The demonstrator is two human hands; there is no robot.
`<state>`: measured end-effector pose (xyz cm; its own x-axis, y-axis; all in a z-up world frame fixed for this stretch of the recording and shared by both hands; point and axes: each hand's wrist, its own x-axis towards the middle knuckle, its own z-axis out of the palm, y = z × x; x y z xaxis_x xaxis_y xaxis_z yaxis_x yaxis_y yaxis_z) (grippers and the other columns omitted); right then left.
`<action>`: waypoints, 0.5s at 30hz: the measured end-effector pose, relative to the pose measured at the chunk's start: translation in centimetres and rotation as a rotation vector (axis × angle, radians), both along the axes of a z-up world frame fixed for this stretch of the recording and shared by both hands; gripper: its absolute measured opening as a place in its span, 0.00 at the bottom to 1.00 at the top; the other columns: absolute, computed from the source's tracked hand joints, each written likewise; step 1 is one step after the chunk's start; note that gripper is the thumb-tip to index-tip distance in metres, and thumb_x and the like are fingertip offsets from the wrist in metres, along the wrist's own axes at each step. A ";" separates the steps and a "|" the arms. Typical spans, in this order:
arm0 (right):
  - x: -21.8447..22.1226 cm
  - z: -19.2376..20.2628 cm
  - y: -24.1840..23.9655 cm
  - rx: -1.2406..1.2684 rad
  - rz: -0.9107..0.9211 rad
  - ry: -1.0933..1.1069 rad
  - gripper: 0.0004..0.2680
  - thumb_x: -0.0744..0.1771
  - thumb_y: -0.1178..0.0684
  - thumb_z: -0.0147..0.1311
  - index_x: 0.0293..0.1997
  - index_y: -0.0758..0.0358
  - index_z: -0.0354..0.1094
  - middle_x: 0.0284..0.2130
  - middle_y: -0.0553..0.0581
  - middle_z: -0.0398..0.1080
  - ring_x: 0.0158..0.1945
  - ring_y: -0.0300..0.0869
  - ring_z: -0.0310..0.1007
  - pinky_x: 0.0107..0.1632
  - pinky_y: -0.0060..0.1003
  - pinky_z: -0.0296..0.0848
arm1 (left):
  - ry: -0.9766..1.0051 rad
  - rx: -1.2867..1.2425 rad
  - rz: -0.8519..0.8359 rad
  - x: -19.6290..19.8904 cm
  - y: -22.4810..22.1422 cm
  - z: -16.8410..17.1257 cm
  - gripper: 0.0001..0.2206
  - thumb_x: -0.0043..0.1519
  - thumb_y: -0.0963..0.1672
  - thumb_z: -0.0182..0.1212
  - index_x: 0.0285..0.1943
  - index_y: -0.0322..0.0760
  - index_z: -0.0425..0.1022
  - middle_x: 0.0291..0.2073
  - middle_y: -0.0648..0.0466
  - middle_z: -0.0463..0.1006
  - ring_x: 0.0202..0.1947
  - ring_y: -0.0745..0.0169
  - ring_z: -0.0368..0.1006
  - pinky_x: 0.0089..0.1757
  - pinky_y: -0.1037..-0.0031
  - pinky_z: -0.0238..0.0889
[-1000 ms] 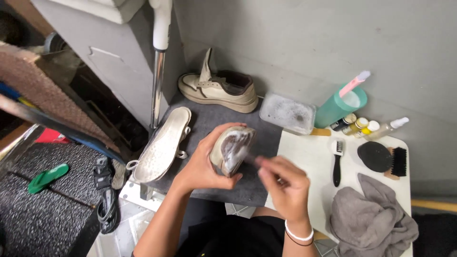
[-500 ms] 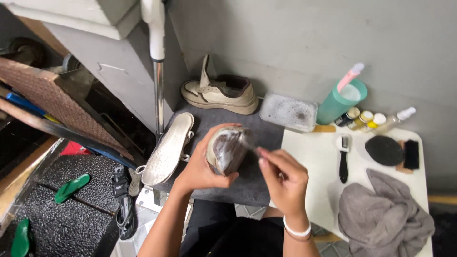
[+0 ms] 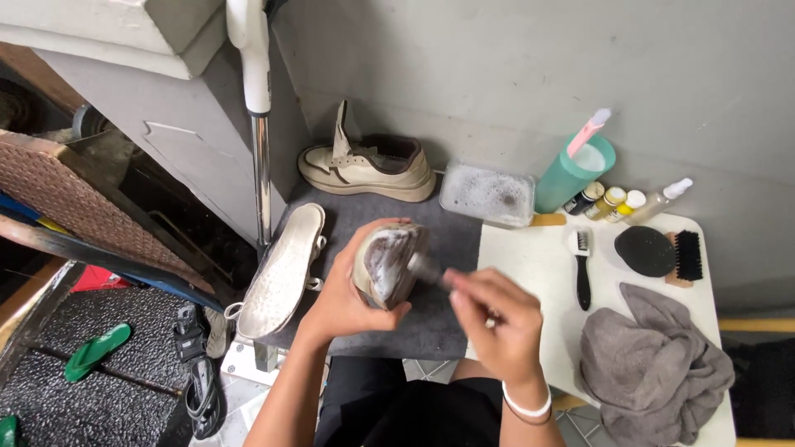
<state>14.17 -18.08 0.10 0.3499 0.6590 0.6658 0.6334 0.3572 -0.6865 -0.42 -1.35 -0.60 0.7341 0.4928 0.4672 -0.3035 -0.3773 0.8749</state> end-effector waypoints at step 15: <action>-0.4 -1.3 0.7 -0.021 0.218 0.094 0.09 0.67 0.64 0.56 0.52 0.63 0.75 0.30 0.55 0.73 0.29 0.36 0.68 0.31 0.28 0.66 | 0.021 0.014 -0.008 0.0 -0.6 0.6 0.39 0.42 0.42 0.69 0.68 0.34 0.63 0.63 0.49 0.73 0.63 0.58 0.71 0.62 0.68 0.61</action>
